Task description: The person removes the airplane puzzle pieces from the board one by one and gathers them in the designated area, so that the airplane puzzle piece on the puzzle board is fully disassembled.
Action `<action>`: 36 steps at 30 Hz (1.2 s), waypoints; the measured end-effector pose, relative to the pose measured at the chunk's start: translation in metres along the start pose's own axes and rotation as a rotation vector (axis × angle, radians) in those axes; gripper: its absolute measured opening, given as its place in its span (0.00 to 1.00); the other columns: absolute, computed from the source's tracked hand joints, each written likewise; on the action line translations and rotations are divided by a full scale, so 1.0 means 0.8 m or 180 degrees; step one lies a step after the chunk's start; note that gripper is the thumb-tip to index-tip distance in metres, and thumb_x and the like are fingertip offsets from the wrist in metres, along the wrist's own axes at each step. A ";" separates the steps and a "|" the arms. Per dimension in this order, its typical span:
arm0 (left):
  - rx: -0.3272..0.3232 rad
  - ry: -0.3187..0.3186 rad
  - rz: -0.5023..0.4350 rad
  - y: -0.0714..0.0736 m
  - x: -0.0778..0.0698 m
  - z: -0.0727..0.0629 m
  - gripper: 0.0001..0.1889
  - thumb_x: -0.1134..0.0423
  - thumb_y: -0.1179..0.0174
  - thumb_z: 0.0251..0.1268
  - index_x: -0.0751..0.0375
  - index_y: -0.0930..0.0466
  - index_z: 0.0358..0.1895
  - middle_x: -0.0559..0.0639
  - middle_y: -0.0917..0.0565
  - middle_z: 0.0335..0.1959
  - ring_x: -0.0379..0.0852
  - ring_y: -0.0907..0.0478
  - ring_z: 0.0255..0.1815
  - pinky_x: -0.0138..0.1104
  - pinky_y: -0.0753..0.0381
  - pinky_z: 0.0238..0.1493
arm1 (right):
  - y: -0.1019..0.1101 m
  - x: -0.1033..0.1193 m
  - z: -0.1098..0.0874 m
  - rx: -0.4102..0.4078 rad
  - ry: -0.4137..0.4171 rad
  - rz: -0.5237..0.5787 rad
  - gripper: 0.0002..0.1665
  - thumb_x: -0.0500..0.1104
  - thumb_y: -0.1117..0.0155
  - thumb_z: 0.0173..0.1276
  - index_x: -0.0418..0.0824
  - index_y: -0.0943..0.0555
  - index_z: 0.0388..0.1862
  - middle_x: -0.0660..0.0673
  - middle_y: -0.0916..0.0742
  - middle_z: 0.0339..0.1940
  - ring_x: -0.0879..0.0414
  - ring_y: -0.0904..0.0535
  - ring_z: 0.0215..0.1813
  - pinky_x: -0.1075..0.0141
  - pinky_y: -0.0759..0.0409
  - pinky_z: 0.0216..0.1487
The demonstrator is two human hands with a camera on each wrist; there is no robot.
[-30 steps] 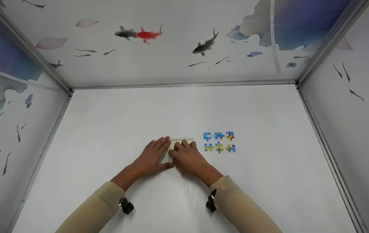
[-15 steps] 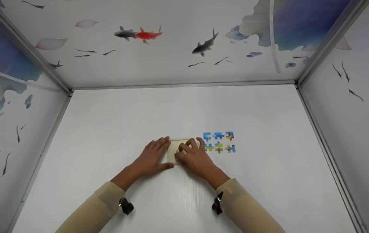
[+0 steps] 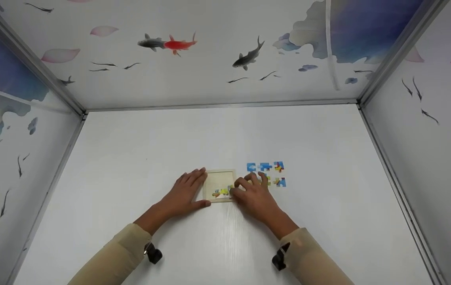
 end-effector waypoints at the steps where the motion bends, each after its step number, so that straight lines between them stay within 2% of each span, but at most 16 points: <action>1: 0.0008 0.0008 -0.0001 -0.001 0.000 0.000 0.53 0.26 0.46 0.79 0.58 0.51 0.92 0.51 0.50 0.93 0.53 0.54 0.93 0.53 0.51 0.89 | 0.001 -0.002 -0.003 0.0013 -0.0029 0.0010 0.12 0.43 0.18 0.71 0.56 0.06 0.52 0.51 0.12 0.52 0.46 0.21 0.59 0.26 0.32 0.70; 10: 0.0027 0.0032 -0.0020 0.000 0.000 0.000 0.53 0.27 0.45 0.79 0.57 0.52 0.92 0.50 0.51 0.93 0.52 0.56 0.93 0.53 0.52 0.90 | 0.010 -0.020 -0.031 -0.0088 -0.0093 0.0042 0.14 0.40 0.16 0.68 0.53 0.06 0.51 0.50 0.12 0.52 0.45 0.21 0.58 0.29 0.30 0.68; 19: 0.0014 0.0026 -0.0061 0.000 0.000 -0.001 0.54 0.26 0.46 0.79 0.58 0.52 0.92 0.51 0.51 0.93 0.53 0.55 0.93 0.53 0.52 0.89 | 0.010 -0.035 -0.055 -0.0027 -0.0254 0.0009 0.15 0.41 0.16 0.68 0.53 0.07 0.51 0.49 0.11 0.52 0.44 0.22 0.60 0.28 0.31 0.69; 27: 0.0027 0.0020 -0.0056 0.001 -0.001 -0.001 0.54 0.26 0.46 0.79 0.57 0.52 0.92 0.51 0.50 0.93 0.52 0.55 0.93 0.53 0.51 0.89 | 0.015 -0.039 -0.061 -0.0157 -0.0201 0.0091 0.16 0.39 0.15 0.66 0.53 0.07 0.50 0.49 0.11 0.51 0.45 0.21 0.58 0.27 0.31 0.69; 36: 0.0048 0.0034 -0.0041 0.001 -0.001 -0.001 0.54 0.26 0.47 0.79 0.57 0.52 0.92 0.51 0.51 0.93 0.52 0.55 0.93 0.53 0.52 0.89 | 0.013 -0.041 -0.062 -0.0126 -0.0195 0.0089 0.14 0.40 0.15 0.67 0.52 0.06 0.50 0.49 0.11 0.51 0.45 0.21 0.58 0.27 0.30 0.68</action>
Point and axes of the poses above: each hand's wrist, its own z-axis towards the middle knuckle, its own y-axis out of the back of the hand, x = y × z, the point moved 6 cm from there along z, towards the middle knuckle
